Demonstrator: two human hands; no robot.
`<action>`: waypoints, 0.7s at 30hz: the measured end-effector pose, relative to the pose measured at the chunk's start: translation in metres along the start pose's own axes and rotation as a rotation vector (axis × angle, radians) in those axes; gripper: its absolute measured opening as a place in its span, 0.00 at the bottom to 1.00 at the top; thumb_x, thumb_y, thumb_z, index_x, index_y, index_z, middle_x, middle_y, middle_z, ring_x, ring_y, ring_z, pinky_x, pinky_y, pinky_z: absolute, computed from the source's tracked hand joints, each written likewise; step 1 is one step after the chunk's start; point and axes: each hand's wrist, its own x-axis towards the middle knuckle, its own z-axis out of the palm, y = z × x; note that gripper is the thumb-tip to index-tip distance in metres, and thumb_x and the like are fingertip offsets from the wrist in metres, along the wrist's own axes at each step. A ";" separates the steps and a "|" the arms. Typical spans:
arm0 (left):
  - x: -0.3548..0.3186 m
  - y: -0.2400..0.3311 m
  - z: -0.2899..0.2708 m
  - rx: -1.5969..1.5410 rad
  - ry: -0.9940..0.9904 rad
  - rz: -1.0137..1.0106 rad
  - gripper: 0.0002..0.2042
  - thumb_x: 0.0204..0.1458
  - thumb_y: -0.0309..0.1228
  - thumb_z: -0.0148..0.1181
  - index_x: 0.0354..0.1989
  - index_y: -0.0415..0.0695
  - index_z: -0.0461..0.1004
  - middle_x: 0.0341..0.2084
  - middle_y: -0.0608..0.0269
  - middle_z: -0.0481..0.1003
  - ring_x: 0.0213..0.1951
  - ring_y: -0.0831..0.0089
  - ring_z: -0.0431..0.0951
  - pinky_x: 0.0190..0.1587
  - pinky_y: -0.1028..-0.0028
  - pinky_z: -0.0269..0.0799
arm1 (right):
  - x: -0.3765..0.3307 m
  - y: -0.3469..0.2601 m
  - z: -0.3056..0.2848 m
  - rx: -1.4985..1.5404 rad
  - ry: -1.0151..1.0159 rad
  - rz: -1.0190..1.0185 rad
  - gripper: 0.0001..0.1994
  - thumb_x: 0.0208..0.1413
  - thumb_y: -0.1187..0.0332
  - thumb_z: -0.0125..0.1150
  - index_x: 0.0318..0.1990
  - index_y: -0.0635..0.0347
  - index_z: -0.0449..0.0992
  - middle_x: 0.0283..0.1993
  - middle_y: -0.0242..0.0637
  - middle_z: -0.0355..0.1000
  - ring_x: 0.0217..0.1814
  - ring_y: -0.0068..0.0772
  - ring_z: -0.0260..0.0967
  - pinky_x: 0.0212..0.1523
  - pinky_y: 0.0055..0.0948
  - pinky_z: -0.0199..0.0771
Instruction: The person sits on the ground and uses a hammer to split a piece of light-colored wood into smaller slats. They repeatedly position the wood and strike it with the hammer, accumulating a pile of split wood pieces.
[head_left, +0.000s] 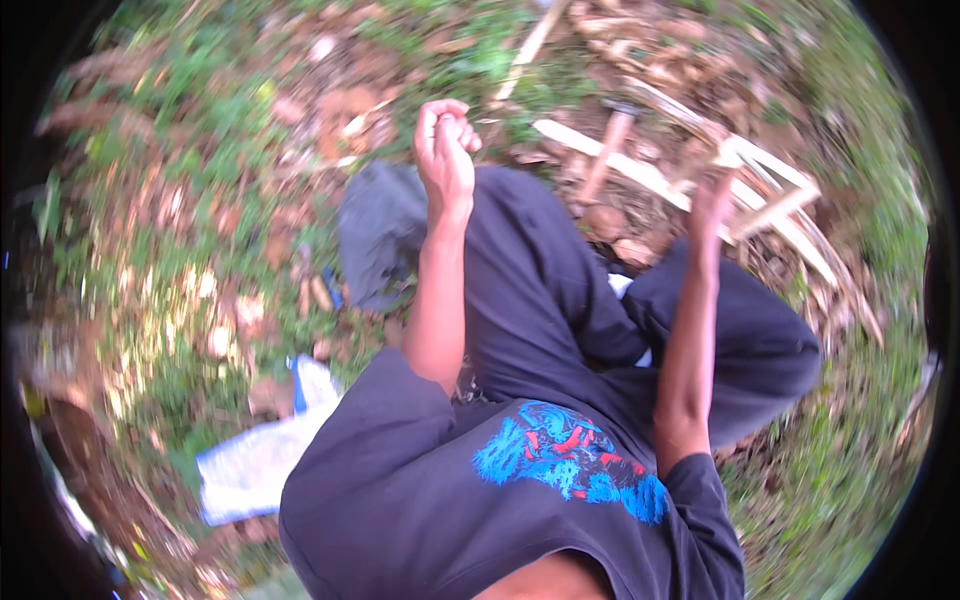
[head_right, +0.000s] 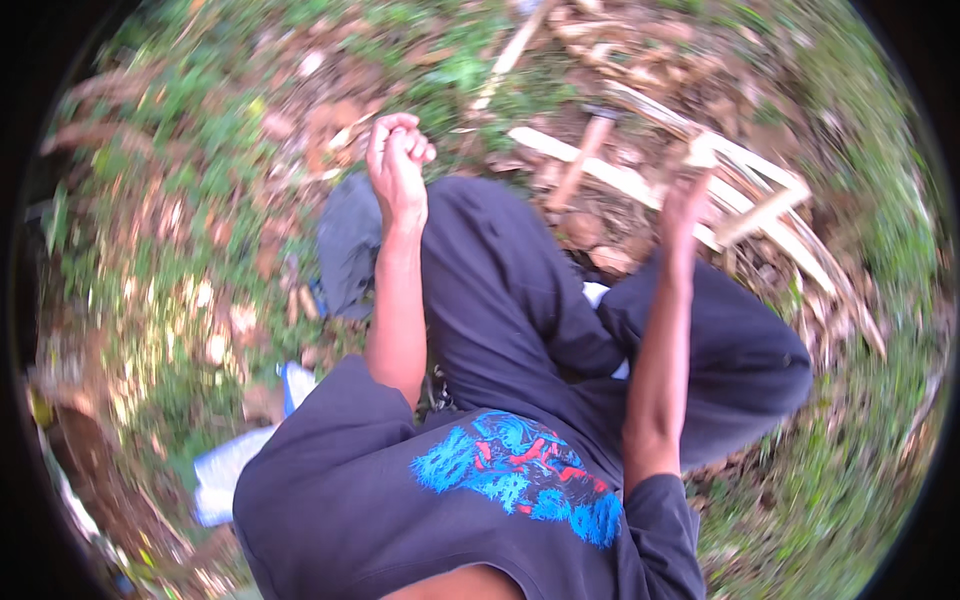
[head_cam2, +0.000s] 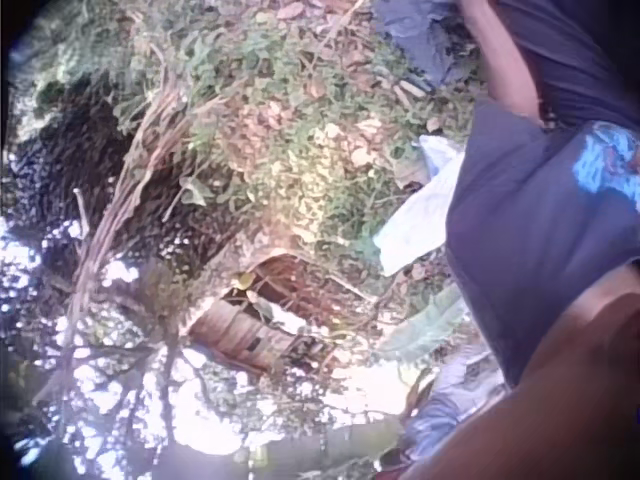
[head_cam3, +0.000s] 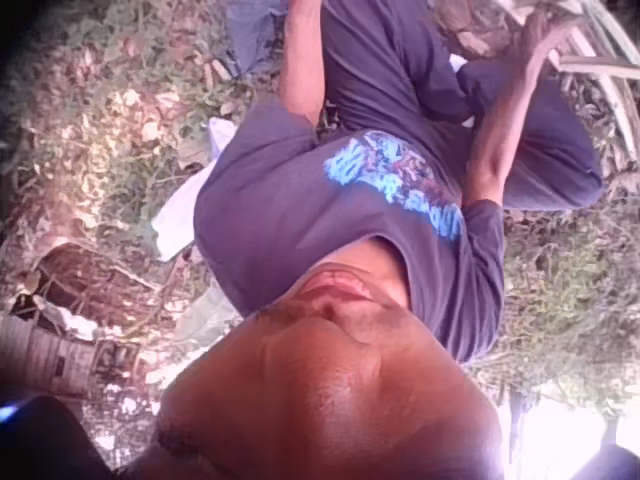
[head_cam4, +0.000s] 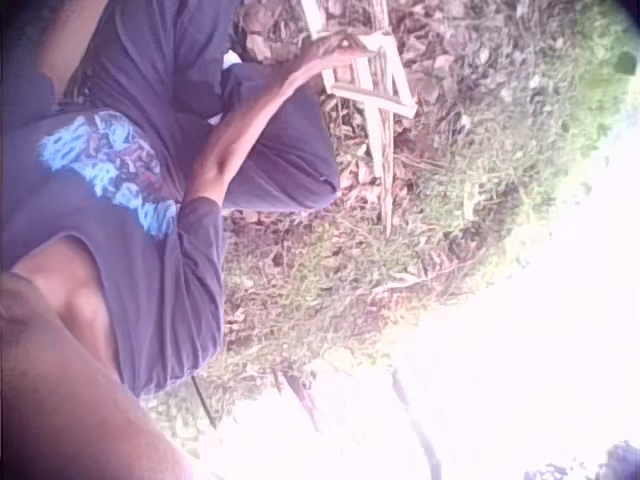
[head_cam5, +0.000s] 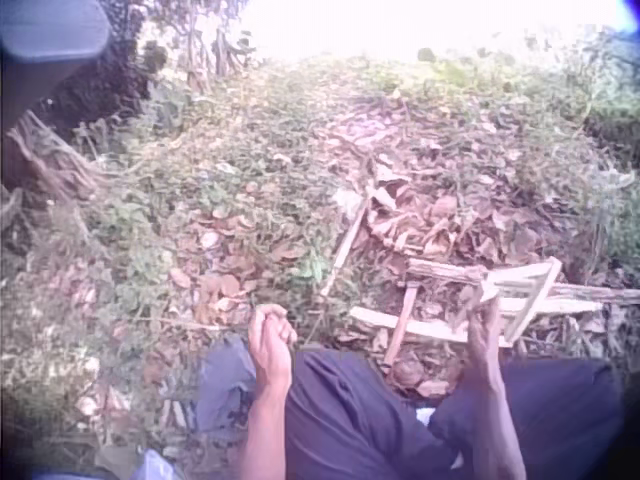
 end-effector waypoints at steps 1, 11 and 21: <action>-0.007 0.018 -0.048 0.221 0.078 0.012 0.08 0.63 0.26 0.43 0.36 0.42 0.70 0.20 0.74 0.60 0.21 0.83 0.57 0.25 0.78 0.60 | 0.004 -0.012 -0.014 0.019 -0.054 -0.018 0.33 0.65 0.67 0.56 0.73 0.62 0.49 0.63 0.50 0.66 0.60 0.42 0.68 0.60 0.39 0.68; -0.129 0.036 -0.237 1.753 0.224 -0.365 0.33 0.46 0.46 0.71 0.52 0.30 0.69 0.43 0.39 0.77 0.45 0.45 0.79 0.48 0.55 0.75 | 0.063 0.024 -0.085 0.286 -0.071 -0.167 0.27 0.63 0.61 0.56 0.61 0.70 0.57 0.54 0.56 0.63 0.48 0.46 0.72 0.44 0.37 0.87; -0.061 0.065 -0.189 1.425 0.096 -0.690 0.37 0.43 0.68 0.59 0.38 0.40 0.79 0.33 0.49 0.81 0.38 0.57 0.82 0.38 0.63 0.76 | 0.045 0.102 -0.086 -0.252 -0.034 -0.409 0.23 0.67 0.50 0.44 0.61 0.50 0.74 0.75 0.66 0.43 0.79 0.61 0.40 0.75 0.48 0.41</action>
